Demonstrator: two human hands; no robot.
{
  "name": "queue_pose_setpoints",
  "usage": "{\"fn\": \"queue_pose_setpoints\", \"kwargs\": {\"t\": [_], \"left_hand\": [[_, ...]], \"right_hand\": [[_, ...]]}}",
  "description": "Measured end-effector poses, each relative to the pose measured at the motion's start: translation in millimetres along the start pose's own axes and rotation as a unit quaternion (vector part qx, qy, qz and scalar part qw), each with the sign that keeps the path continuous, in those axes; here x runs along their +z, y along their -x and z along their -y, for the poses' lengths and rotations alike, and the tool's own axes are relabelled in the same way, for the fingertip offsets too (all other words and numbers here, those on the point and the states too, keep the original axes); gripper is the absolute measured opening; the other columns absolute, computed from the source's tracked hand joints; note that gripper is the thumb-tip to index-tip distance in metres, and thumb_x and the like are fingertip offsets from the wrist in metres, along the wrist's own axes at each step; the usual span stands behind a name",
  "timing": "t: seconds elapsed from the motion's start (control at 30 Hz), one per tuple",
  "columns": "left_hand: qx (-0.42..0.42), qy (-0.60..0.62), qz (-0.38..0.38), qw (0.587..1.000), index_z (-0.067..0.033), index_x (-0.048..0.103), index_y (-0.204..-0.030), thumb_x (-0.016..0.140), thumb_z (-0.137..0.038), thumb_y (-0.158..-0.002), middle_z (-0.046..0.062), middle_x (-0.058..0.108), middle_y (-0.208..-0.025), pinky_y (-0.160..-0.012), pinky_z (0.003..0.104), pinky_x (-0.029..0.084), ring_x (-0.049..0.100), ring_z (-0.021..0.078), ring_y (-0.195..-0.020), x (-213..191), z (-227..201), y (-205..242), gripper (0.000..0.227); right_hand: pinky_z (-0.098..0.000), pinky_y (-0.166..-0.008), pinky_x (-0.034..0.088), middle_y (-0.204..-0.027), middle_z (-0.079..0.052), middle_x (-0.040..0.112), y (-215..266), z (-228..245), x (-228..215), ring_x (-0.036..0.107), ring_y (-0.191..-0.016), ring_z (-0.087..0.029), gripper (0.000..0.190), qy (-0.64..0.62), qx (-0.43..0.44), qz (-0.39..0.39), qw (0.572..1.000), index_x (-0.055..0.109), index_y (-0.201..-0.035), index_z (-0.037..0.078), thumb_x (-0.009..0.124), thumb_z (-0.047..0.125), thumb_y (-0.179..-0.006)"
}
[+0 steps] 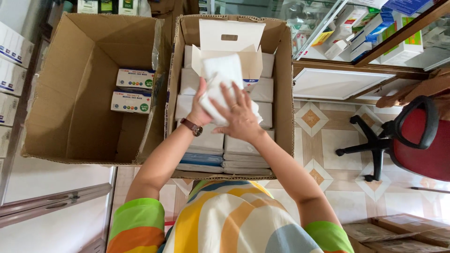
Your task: The person takes stacks of white medical masks from a large cardboard box and places them into smaller boxes labeled 'MEDICAL FACE MASK'.
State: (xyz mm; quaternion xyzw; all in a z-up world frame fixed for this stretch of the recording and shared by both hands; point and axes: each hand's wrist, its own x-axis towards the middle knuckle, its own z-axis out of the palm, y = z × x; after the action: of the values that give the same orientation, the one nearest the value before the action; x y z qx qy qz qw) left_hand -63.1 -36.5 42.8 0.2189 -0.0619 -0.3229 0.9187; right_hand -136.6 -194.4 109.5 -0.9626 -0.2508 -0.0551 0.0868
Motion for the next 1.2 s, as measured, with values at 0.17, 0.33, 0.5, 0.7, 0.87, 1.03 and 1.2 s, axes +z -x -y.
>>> {"fn": "queue_pose_setpoints", "kwargs": {"t": [0.17, 0.33, 0.5, 0.7, 0.87, 1.03, 1.2], "left_hand": [[0.05, -0.037, -0.048, 0.997, -0.0001, 0.042, -0.148, 0.067, -0.037, -0.097, 0.019, 0.055, -0.139, -0.108, 0.044, 0.052, 0.057, 0.0311, -0.127, -41.2, -20.5, 0.0, 0.068], [0.13, -0.14, -0.132, 0.973, 0.0051, 0.041, -0.149, 0.07, -0.033, -0.096, 0.02, 0.057, -0.138, -0.109, 0.04, 0.047, 0.057, 0.0292, -0.127, -59.0, -27.9, -7.4, 0.071], [0.195, -0.171, -0.151, 0.954, -0.0028, 0.032, -0.151, 0.072, -0.035, -0.09, 0.016, 0.053, -0.144, -0.112, 0.038, 0.047, 0.054, 0.0255, -0.135, -16.9, -49.7, -7.6, 0.08], [0.299, -0.335, -0.136, 0.883, -0.0025, 0.043, -0.147, 0.077, -0.034, -0.094, 0.015, 0.058, -0.141, -0.112, 0.039, 0.049, 0.057, 0.0243, -0.13, 21.1, -78.0, -16.2, 0.071], [0.251, -0.658, -0.195, 0.682, -0.0117, 0.06, -0.13, 0.072, -0.029, -0.095, 0.007, 0.069, -0.127, -0.093, 0.032, 0.06, 0.071, 0.018, -0.11, 42.6, -82.6, -58.4, 0.041], [0.177, -0.826, -0.15, 0.513, -0.015, 0.065, -0.127, 0.072, -0.021, -0.093, 0.009, 0.071, -0.123, -0.09, 0.036, 0.057, 0.07, 0.0234, -0.106, 31.0, -63.3, -104.0, 0.036], [0.121, -0.912, -0.119, 0.373, -0.0146, 0.067, -0.126, 0.068, -0.008, -0.089, 0.014, 0.07, -0.12, -0.088, 0.048, 0.054, 0.067, 0.0339, -0.107, -7.9, -47.7, -143.1, 0.037]], "right_hand": [[-0.0645, -0.113, 0.035, -0.165, -0.013, 0.023, 7.9, 6.7, 6.5, 0.024, -0.149, -0.043, 0.088, 0.02, -0.096, -0.033, 0.995, 0.044, -0.152, 0.037, 0.079, 0.023, -0.073], [-0.0536, -0.112, 0.042, -0.162, -0.007, 0.039, 12.7, -2.1, 10.4, 0.038, -0.146, -0.036, 0.086, 0.032, -0.136, -0.108, 0.984, 0.053, -0.148, 0.038, 0.074, -0.001, -0.074], [-0.0495, -0.111, 0.044, -0.154, -0.008, 0.051, 17.1, -36.8, 5.5, 0.045, -0.139, -0.036, 0.089, -0.051, -0.148, -0.124, 0.98, 0.058, -0.142, 0.032, 0.077, -0.003, -0.063], [-0.037, -0.105, 0.054, -0.141, -0.01, 0.063, 22.6, -100.5, 29.5, 0.063, -0.126, -0.024, 0.068, -0.383, 0.154, -0.36, 0.837, 0.055, -0.148, 0.011, 0.073, -0.007, -0.085], [-0.031, -0.096, 0.052, -0.12, -0.004, 0.067, 27.5, -116.0, 35.4, 0.061, -0.109, -0.014, 0.053, -0.534, 0.217, -0.42, 0.701, 0.054, -0.147, 0.006, 0.071, 0.002, -0.098], [-0.0313, -0.093, 0.054, -0.118, -0.003, 0.067, 24.3, -111.5, 33.6, 0.062, -0.106, -0.015, 0.051, -0.509, 0.245, -0.412, 0.714, 0.055, -0.145, 0.01, 0.072, 0.004, -0.097], [-0.0323, -0.09, 0.058, -0.119, -0.002, 0.068, 18.7, -104.9, 34.8, 0.066, -0.105, -0.016, 0.054, -0.51, 0.284, -0.391, 0.712, 0.056, -0.144, 0.013, 0.073, 0.009, -0.093]]}}
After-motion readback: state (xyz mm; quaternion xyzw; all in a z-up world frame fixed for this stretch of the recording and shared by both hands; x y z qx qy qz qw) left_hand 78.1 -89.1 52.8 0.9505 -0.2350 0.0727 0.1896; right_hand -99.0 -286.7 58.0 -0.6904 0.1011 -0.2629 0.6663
